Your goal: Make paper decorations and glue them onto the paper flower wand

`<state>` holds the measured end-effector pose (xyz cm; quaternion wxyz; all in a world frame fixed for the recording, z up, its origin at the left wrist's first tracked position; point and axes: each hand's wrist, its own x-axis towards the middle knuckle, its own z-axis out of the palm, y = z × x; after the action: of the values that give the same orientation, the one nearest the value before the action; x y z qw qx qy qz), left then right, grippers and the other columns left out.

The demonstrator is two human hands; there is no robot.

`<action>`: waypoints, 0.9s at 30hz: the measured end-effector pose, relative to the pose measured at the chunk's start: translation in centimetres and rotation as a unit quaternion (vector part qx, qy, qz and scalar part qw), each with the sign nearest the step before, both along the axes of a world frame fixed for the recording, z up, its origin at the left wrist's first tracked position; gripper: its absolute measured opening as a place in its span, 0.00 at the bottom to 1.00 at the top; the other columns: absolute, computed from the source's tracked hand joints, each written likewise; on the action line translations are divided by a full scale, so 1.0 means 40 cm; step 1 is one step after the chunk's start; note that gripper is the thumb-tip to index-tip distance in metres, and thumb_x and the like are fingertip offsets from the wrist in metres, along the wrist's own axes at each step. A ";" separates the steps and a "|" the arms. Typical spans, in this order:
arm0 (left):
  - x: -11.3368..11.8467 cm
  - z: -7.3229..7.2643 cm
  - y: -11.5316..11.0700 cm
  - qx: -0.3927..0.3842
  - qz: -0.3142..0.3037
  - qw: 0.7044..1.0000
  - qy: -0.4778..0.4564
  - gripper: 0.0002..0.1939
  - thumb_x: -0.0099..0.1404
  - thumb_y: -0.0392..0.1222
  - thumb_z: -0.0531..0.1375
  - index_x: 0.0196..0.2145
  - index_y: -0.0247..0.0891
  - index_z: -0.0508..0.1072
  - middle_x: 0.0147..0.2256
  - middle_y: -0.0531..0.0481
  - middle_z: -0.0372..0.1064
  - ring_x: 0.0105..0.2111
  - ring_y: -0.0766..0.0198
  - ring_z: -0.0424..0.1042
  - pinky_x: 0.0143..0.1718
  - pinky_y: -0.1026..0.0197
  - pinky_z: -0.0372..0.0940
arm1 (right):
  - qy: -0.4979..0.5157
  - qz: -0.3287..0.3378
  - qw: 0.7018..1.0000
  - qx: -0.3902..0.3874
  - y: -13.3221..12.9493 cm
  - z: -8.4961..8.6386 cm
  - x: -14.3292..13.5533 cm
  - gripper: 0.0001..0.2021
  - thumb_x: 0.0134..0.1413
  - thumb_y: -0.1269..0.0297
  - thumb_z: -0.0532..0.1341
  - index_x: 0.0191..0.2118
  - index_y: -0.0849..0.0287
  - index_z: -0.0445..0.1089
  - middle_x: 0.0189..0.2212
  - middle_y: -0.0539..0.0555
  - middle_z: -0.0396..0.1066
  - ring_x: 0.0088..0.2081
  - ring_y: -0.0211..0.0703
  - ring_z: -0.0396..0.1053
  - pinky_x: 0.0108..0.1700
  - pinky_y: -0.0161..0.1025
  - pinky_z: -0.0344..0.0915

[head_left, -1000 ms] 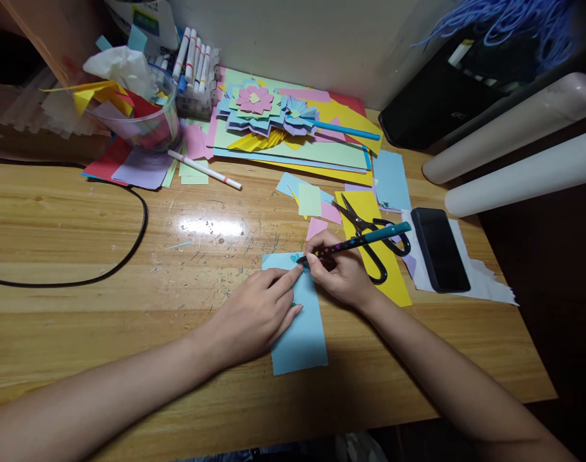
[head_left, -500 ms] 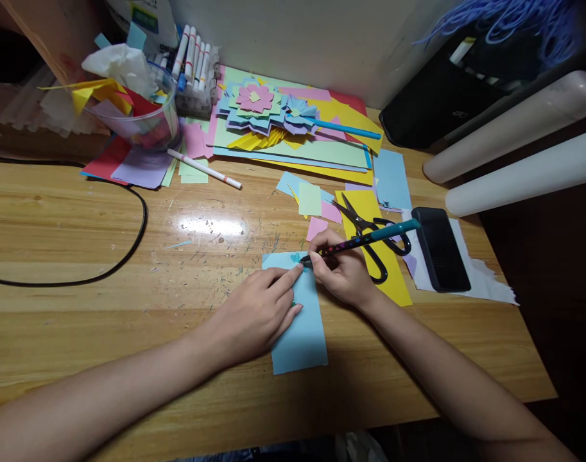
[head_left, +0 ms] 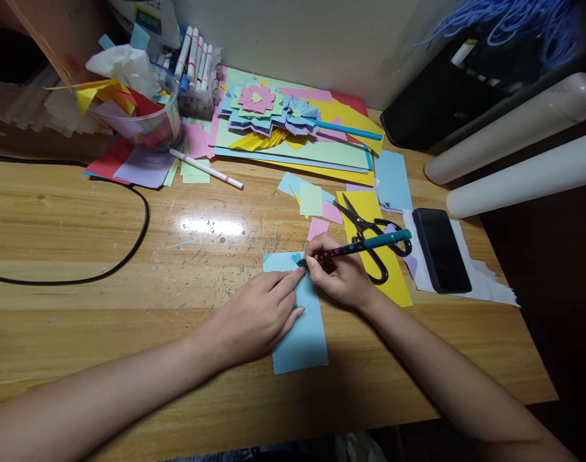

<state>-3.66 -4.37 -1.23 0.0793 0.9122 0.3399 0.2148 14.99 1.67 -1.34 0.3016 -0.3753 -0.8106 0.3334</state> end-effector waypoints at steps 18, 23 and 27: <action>0.000 0.001 -0.001 -0.017 -0.003 1.000 -0.006 0.14 0.67 0.39 0.50 0.41 0.26 0.70 0.50 0.35 0.66 0.44 0.55 0.68 0.42 0.52 0.66 | -0.002 0.009 1.000 0.021 0.000 0.006 -0.006 0.04 0.54 0.72 0.54 0.32 0.55 0.59 0.26 0.48 0.62 0.28 0.38 0.61 0.30 0.37 0.59; 0.000 0.004 0.001 -0.007 -0.002 1.000 0.001 0.14 0.67 0.39 0.51 0.39 0.26 0.71 0.50 0.35 0.66 0.44 0.54 0.68 0.41 0.53 0.67 | -0.007 0.013 1.000 0.025 0.001 0.008 -0.007 0.04 0.54 0.72 0.54 0.33 0.55 0.59 0.27 0.49 0.63 0.29 0.39 0.62 0.31 0.37 0.59; 0.000 0.003 0.001 -0.002 -0.002 1.000 0.005 0.14 0.67 0.40 0.51 0.40 0.26 0.71 0.50 0.36 0.67 0.43 0.55 0.69 0.41 0.53 0.67 | -0.006 0.011 1.000 0.025 0.004 0.007 -0.006 0.04 0.53 0.72 0.54 0.32 0.55 0.59 0.27 0.49 0.63 0.29 0.39 0.62 0.31 0.38 0.59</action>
<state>-3.64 -4.35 -1.10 0.0794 0.9137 0.3390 0.2095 14.75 1.82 -1.07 0.3027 -0.3605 -0.8245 0.3139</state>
